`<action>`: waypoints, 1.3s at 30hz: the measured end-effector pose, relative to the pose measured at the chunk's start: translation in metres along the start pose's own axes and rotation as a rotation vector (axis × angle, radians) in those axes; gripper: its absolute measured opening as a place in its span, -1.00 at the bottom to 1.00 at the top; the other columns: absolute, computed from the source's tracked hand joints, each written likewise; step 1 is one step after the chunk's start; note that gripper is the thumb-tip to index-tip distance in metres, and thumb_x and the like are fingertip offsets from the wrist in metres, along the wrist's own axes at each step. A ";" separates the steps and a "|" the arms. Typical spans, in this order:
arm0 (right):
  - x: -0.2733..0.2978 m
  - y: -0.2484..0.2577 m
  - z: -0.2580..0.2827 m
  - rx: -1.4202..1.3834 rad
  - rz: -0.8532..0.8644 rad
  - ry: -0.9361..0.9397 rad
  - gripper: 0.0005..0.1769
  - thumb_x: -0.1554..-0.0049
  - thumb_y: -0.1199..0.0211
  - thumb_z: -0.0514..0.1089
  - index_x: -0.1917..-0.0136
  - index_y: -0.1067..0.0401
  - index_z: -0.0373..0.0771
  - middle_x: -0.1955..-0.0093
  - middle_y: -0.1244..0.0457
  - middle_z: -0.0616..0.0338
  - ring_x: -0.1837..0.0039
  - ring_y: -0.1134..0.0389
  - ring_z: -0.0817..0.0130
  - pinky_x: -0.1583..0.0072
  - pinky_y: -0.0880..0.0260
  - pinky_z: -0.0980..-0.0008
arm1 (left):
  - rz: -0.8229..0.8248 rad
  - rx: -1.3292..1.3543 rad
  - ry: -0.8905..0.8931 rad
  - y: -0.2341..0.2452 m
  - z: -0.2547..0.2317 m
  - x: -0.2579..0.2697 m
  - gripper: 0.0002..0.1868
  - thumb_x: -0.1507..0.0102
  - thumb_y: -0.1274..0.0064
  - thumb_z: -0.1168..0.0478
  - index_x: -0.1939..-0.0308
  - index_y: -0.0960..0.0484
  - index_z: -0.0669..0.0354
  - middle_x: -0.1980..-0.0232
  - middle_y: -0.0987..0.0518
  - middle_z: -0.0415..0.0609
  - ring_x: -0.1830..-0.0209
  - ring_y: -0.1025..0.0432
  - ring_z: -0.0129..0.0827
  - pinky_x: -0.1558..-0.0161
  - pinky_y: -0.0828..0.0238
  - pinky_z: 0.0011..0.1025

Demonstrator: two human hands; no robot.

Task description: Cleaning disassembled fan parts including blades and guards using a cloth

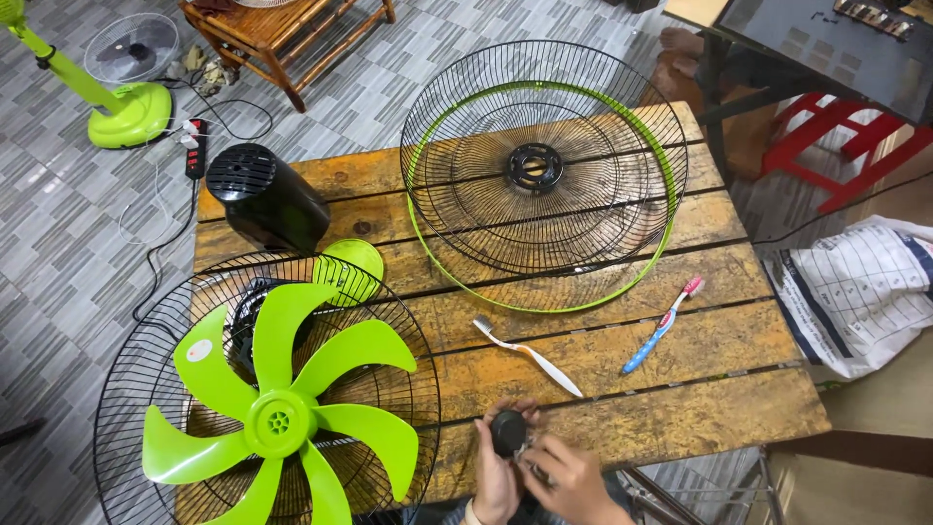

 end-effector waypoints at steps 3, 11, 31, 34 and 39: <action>-0.015 0.018 0.026 -0.120 -0.074 -0.039 -0.86 0.19 -0.40 -0.24 0.27 -0.58 -0.12 0.27 -0.36 0.37 0.51 -0.19 0.61 0.47 -0.19 0.63 | 0.047 -0.059 -0.072 0.004 0.005 -0.003 -0.45 -0.41 0.45 -0.12 -0.27 -0.39 0.11 -0.14 -0.57 0.22 -0.07 -0.51 -0.08 -0.10 -0.55 -0.13; -0.026 0.015 0.023 0.000 -0.206 0.041 -0.87 0.08 -0.42 -0.20 0.19 -0.56 -0.15 0.19 -0.39 0.26 0.45 -0.20 0.65 0.44 -0.20 0.75 | 0.170 -0.159 -0.142 0.002 0.010 0.004 -0.32 -0.40 0.38 -0.19 -0.08 -0.63 0.33 -0.14 -0.65 0.27 -0.12 -0.57 0.05 -0.18 -0.58 -0.02; 0.006 0.002 0.002 0.019 -0.188 -0.049 -0.83 0.13 -0.43 -0.21 0.20 -0.55 -0.12 0.18 -0.37 0.31 0.48 -0.19 0.66 0.47 -0.19 0.73 | 0.024 -0.014 -0.036 -0.001 0.001 0.001 -0.35 -0.38 0.55 -0.13 -0.41 -0.20 0.18 -0.33 -0.48 0.34 -0.31 -0.46 0.04 -0.32 -0.44 -0.02; -0.002 0.007 0.018 -0.051 -0.189 0.015 -0.84 0.16 -0.42 -0.23 0.23 -0.57 -0.13 0.18 -0.39 0.27 0.48 -0.23 0.65 0.47 -0.21 0.72 | 0.032 -0.057 -0.091 0.004 0.008 0.002 -0.35 -0.36 0.41 -0.17 -0.41 -0.22 0.11 -0.32 -0.47 0.35 -0.23 -0.49 0.05 -0.22 -0.52 0.04; -0.028 0.029 0.046 -0.090 -0.169 0.042 -0.82 0.14 -0.43 -0.22 0.19 -0.59 -0.16 0.19 -0.36 0.29 0.45 -0.27 0.52 0.40 -0.33 0.58 | 0.244 -0.161 -0.238 0.000 0.008 0.008 -0.14 -0.33 0.61 -0.41 -0.26 -0.46 0.18 -0.26 -0.52 0.25 -0.26 -0.45 0.04 -0.25 -0.41 0.09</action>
Point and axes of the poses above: each hand's wrist, its own x-axis away from the middle knuckle, its own y-axis out of the back of the hand, z = x × y, the point moved 7 cm from there along -x, towards the middle knuckle
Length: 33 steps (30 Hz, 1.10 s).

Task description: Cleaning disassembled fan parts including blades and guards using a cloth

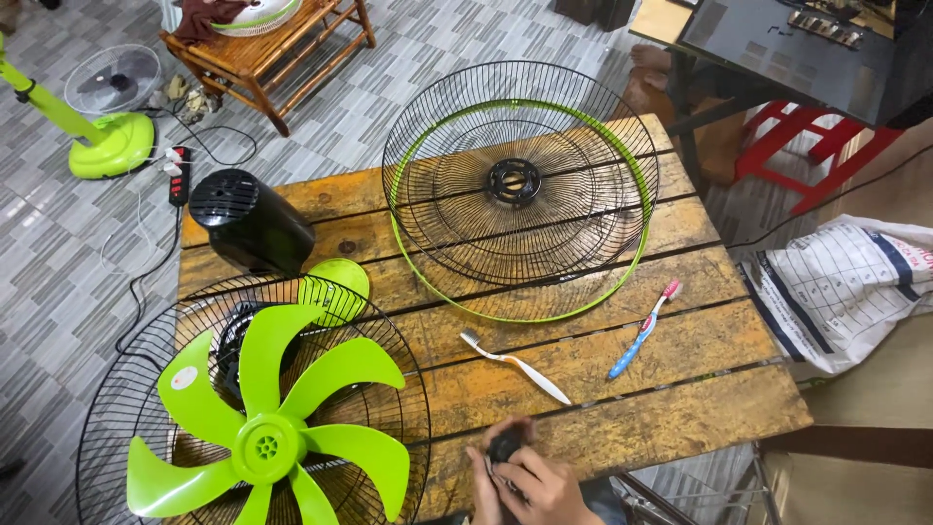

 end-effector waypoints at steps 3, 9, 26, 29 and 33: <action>-0.012 0.002 -0.006 -0.067 -0.044 -0.071 -0.90 0.11 -0.42 -0.24 0.24 -0.59 -0.18 0.29 -0.35 0.28 0.42 -0.31 0.49 0.36 -0.36 0.56 | -0.152 0.150 0.178 0.023 0.037 0.011 -0.20 -0.38 0.64 -0.23 -0.29 -0.46 0.28 -0.18 -0.49 0.26 -0.16 -0.44 0.02 -0.17 -0.47 0.01; -0.014 0.005 -0.046 0.141 -0.167 -0.062 -0.91 0.04 -0.43 -0.19 0.23 -0.55 -0.13 0.26 -0.35 0.34 0.50 -0.08 0.71 0.53 -0.05 0.77 | -0.536 0.128 0.264 0.112 0.123 0.044 -0.30 -0.34 0.24 -0.14 -0.20 -0.50 0.50 -0.15 -0.59 0.36 -0.10 -0.50 0.05 -0.18 -0.42 -0.01; 0.059 -0.029 -0.062 0.016 0.066 -0.298 -0.77 0.13 -0.45 -0.18 0.13 -0.64 -0.13 0.13 -0.41 0.30 0.50 -0.27 0.62 0.46 -0.37 0.66 | -0.358 0.327 0.178 0.022 0.016 -0.005 -0.35 -0.43 0.60 -0.20 -0.03 -0.43 0.28 -0.08 -0.61 0.39 -0.13 -0.53 0.15 -0.23 -0.44 0.07; 0.035 -0.015 -0.033 -0.041 0.111 -0.253 -0.83 0.09 -0.43 -0.19 0.16 -0.62 -0.08 0.15 -0.36 0.30 0.39 -0.37 0.48 0.35 -0.43 0.50 | -0.349 0.265 0.201 0.026 0.026 -0.003 -0.45 -0.43 0.59 -0.11 -0.02 -0.39 0.25 -0.09 -0.55 0.41 -0.14 -0.50 0.14 -0.16 -0.53 0.09; 0.014 -0.007 -0.016 -0.062 0.081 -0.136 -0.81 0.08 -0.42 -0.24 0.13 -0.62 -0.13 0.13 -0.37 0.24 0.39 -0.39 0.46 0.37 -0.42 0.48 | -0.212 0.271 0.192 0.029 0.041 0.001 -0.33 -0.37 0.46 -0.25 -0.09 -0.47 0.26 -0.13 -0.50 0.39 -0.06 -0.48 0.10 -0.08 -0.56 0.07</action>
Point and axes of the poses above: each hand's wrist, its own x-axis away from the middle knuckle, its own y-axis out of the back of the hand, z = x × y, the point moved 7 cm from there along -x, towards the middle knuckle
